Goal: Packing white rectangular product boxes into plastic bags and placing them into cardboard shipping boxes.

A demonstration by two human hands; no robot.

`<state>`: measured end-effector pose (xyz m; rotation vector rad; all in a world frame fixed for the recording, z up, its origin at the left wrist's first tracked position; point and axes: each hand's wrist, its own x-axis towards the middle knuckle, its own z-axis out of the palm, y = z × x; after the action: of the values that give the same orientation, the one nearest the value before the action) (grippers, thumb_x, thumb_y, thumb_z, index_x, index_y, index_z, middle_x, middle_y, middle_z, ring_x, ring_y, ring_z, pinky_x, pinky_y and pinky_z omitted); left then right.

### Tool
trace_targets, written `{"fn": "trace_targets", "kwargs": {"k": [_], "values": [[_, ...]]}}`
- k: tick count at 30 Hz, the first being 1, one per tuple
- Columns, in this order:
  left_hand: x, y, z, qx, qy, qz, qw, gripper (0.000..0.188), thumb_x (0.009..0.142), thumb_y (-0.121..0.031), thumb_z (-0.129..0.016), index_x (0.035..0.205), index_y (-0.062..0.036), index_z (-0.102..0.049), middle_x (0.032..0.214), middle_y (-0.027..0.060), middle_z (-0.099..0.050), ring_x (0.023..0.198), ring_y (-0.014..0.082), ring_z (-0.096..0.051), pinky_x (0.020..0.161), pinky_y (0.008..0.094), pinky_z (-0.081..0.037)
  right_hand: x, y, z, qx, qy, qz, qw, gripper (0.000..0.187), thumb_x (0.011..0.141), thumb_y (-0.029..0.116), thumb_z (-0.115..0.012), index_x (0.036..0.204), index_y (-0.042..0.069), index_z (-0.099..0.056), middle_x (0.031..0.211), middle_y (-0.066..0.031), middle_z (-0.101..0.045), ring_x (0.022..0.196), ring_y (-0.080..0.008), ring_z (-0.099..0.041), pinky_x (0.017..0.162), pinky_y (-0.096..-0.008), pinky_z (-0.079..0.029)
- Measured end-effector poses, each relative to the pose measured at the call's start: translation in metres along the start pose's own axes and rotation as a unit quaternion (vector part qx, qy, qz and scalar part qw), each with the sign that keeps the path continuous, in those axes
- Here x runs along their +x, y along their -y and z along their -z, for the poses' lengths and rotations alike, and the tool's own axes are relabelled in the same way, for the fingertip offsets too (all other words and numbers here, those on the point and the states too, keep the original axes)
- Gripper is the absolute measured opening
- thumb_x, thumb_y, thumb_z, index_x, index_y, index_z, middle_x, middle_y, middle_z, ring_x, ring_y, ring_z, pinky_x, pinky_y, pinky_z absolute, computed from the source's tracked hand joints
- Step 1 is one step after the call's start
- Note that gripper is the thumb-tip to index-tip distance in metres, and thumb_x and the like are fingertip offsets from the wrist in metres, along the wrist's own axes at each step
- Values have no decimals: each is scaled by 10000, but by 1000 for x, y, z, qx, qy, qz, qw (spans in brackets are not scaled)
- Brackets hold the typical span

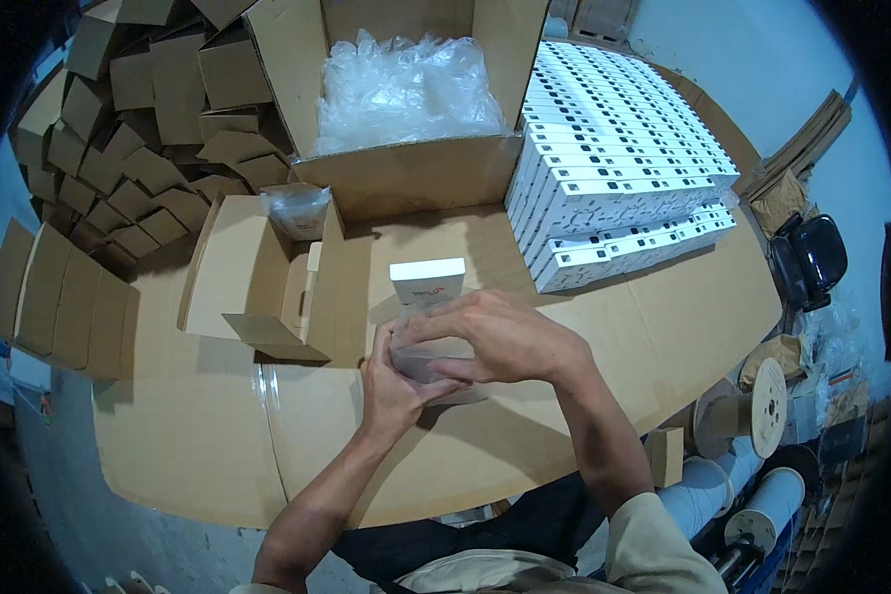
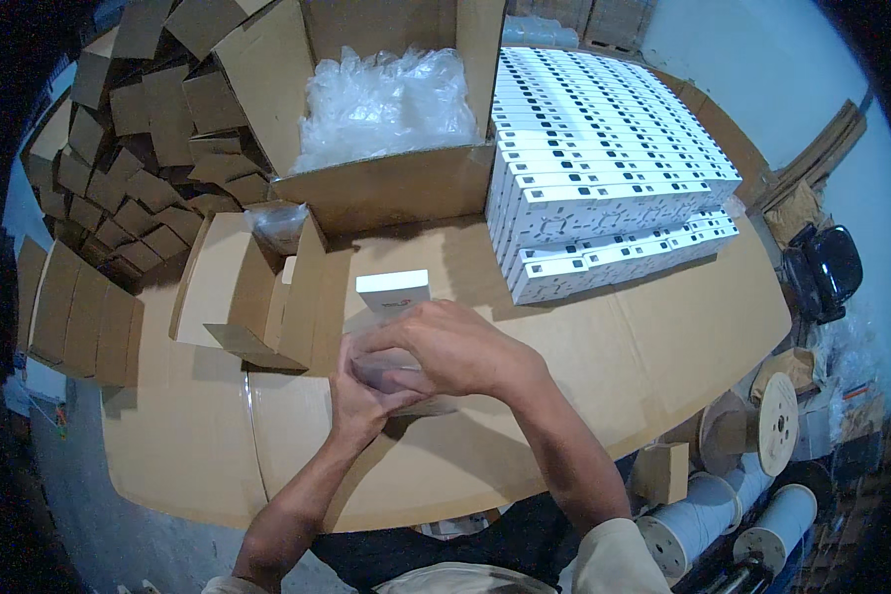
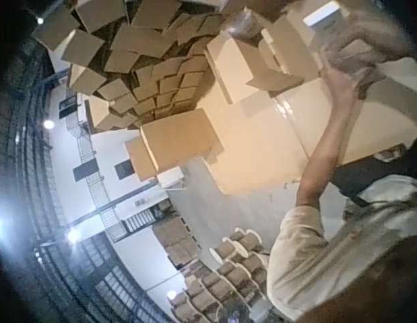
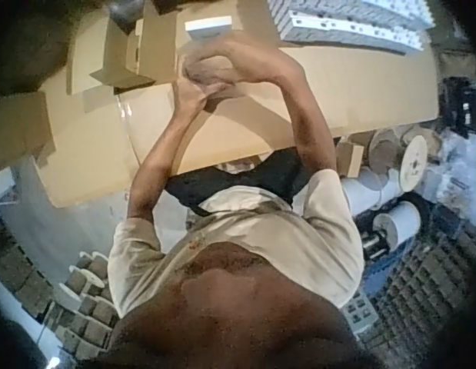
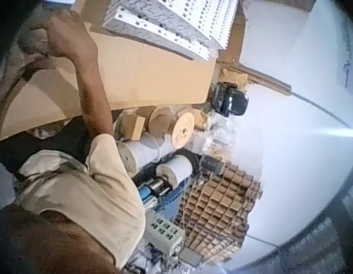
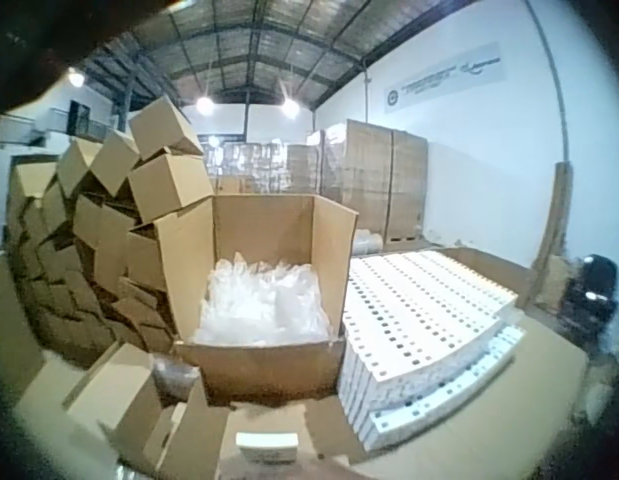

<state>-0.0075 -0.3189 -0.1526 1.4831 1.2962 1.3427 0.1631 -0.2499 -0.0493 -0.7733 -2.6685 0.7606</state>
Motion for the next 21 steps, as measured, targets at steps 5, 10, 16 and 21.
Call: {"fn": "trace_targets", "kwargs": {"k": [5, 10, 16, 21], "values": [[-1, -1, 4, 61, 18, 25, 998, 777, 607, -273, -966, 1192, -39, -511, 1062, 133, -698, 995, 230, -696, 856, 381, -585, 0, 0, 7, -48, 33, -29, 998, 506, 771, 257, -795, 1265, 233, -690, 1101, -95, -736, 972, -297, -706, 813, -416, -567], [-2, -5, 3, 62, 4, 41, 997, 776, 596, -285, -973, 1173, -42, -513, 1018, 152, -702, 960, 251, -710, 836, 387, -587, -1, 3, 1, -73, 46, -64, 994, 449, 790, 208, -786, 1231, 195, -704, 985, -59, -744, 887, -260, -683, 881, -388, -501], [-3, -18, 2, 100, 17, 57, 993, 787, 595, -295, -974, 1170, -35, -504, 991, 172, -704, 927, 289, -716, 806, 399, -580, -6, -14, -6, -19, -18, -22, 999, 331, 809, 149, -764, 1138, 146, -726, 950, -61, -742, 844, -251, -646, 959, -381, -427], [-6, -4, 7, 98, -13, 64, 993, 794, 595, -292, -970, 1182, -36, -501, 1022, 187, -699, 944, 322, -709, 811, 413, -571, -1, -4, 1, 138, -94, -45, 985, 227, 836, 98, -744, 1063, 94, -734, 914, -52, -742, 855, -165, -656, 851, -342, -480]]}}
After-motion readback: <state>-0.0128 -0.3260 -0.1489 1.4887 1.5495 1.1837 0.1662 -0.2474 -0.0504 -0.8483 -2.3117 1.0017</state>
